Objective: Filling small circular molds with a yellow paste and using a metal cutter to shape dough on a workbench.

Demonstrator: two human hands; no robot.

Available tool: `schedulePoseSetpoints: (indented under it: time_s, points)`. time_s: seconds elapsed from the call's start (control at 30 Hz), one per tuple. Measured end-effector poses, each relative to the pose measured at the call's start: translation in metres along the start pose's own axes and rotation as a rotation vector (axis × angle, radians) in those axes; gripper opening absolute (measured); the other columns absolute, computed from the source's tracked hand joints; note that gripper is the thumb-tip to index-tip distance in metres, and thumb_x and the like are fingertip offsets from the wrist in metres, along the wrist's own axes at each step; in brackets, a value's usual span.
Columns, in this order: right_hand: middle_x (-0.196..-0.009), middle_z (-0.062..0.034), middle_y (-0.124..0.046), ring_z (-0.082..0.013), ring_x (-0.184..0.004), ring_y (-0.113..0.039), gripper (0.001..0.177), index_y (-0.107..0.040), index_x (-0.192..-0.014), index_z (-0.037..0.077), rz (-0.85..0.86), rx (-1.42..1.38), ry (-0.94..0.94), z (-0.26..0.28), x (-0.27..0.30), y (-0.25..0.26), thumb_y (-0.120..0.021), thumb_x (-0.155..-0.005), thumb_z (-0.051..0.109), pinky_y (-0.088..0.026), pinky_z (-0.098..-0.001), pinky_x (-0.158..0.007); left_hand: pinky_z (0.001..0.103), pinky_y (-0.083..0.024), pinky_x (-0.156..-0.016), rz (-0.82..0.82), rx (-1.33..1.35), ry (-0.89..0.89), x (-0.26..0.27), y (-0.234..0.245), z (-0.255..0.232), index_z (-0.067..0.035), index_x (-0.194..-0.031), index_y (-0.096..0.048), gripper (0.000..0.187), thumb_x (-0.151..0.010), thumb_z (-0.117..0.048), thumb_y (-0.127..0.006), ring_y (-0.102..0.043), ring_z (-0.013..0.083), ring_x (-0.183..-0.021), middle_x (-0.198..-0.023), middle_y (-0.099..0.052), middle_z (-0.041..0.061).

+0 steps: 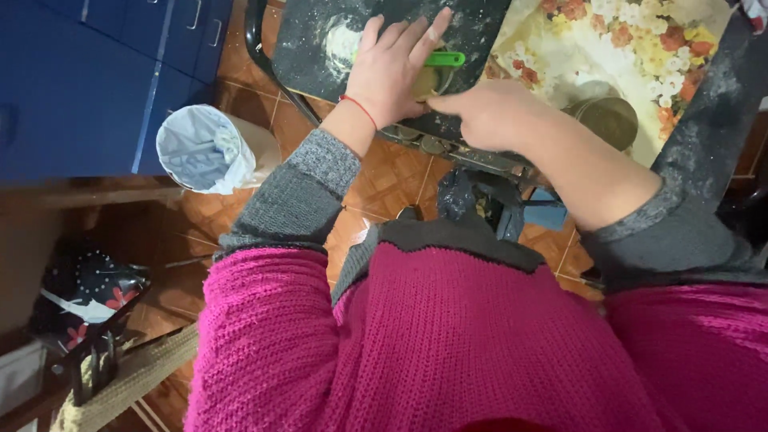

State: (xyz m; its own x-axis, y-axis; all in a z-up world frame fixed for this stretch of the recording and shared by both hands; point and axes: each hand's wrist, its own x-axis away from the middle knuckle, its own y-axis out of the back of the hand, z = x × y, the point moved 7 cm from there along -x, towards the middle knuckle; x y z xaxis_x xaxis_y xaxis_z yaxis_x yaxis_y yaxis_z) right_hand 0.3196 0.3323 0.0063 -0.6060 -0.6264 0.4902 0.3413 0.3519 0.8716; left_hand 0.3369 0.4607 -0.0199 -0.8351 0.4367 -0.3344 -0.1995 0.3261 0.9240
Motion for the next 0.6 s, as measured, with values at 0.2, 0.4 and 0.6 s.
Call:
schedulePoseSetpoints:
  time_s: [0.2, 0.4, 0.6]
  points:
    - [-0.07, -0.0076, -0.065, -0.0166, -0.057, -0.057, 0.088, -0.035, -0.161, 0.024, 0.004, -1.376, -0.037, -0.021, -0.04, -0.098, -0.048, -0.078, -0.001, -0.043, -0.0331, -0.05, 0.058, -0.027, -0.112, -0.072, -0.046, 0.023, -0.007, 0.001, -0.008, -0.014, -0.159, -0.019, 0.143, -0.045, -0.051, -0.096, -0.054, 0.0357, -0.126, -0.141, -0.057, 0.017]
    - [-0.067, -0.0043, -0.062, -0.013, -0.058, -0.058, 0.096, -0.031, -0.163, 0.028, -0.126, -1.308, -0.111, -0.011, 0.009, -0.081, -0.046, -0.075, -0.005, -0.05, -0.0289, -0.056, 0.057, -0.028, -0.114, -0.08, -0.012, 0.018, -0.007, 0.002, -0.011, -0.013, -0.164, -0.017, 0.133, -0.06, -0.042, -0.095, -0.055, 0.0358, -0.129, -0.145, -0.057, 0.017]
    - [-0.062, -0.0044, -0.066, -0.0125, -0.057, -0.061, 0.083, -0.038, -0.161, 0.025, -0.369, -1.134, -0.123, -0.039, 0.1, -0.088, -0.047, -0.083, -0.001, -0.054, -0.0269, -0.066, 0.064, -0.019, -0.117, 0.104, 0.02, -0.007, -0.027, 0.024, -0.049, -0.011, -0.16, -0.021, 0.142, -0.048, -0.055, -0.097, -0.039, 0.0425, -0.141, -0.158, -0.038, 0.024]
